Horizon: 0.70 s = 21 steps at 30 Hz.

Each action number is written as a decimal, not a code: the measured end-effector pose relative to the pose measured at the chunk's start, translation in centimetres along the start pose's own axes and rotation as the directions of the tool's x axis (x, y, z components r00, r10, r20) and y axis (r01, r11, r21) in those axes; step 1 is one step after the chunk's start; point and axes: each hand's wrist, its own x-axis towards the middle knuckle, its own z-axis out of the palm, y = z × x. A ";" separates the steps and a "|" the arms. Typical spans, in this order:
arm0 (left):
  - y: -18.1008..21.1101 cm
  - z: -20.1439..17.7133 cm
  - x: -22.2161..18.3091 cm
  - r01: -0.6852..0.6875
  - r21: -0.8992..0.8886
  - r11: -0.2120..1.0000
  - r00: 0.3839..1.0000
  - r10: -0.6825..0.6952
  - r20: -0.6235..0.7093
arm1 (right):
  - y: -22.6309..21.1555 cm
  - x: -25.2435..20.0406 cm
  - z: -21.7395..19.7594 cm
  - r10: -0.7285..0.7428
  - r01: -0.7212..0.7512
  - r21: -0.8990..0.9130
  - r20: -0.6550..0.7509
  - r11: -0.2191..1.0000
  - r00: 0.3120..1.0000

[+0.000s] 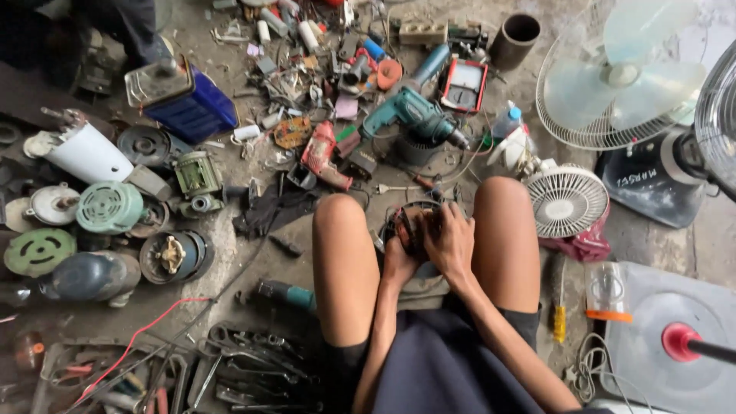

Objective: The person is cleaning and scraping the copper windings of an electric motor stator using a small hand tool in a workshop environment.

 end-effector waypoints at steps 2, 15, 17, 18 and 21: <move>-5.9 1.4 1.1 0.033 0.021 0.999 0.999 -0.033 0.002 | -1.1 -1.8 -1.8 0.001 -0.001 -0.013 0.019 1.000 1.000; -8.6 2.5 2.3 0.037 -0.013 0.999 0.999 -0.037 -0.001 | 1.1 -4.2 -0.8 0.013 -0.013 -0.002 0.030 1.000 0.999; -8.2 2.6 2.9 0.018 -0.008 1.000 1.000 -0.018 -0.010 | 0.2 -1.2 -1.0 0.017 -0.017 0.008 0.018 1.000 1.000; -8.4 2.5 2.7 -0.014 0.006 1.000 1.000 0.014 -0.011 | -0.4 -0.3 -1.1 0.029 -0.029 0.019 -0.010 0.999 1.000; -8.5 1.9 2.2 0.024 0.017 1.000 1.000 -0.025 0.019 | -1.5 -1.0 -2.0 -0.008 0.009 0.034 -0.028 0.999 1.000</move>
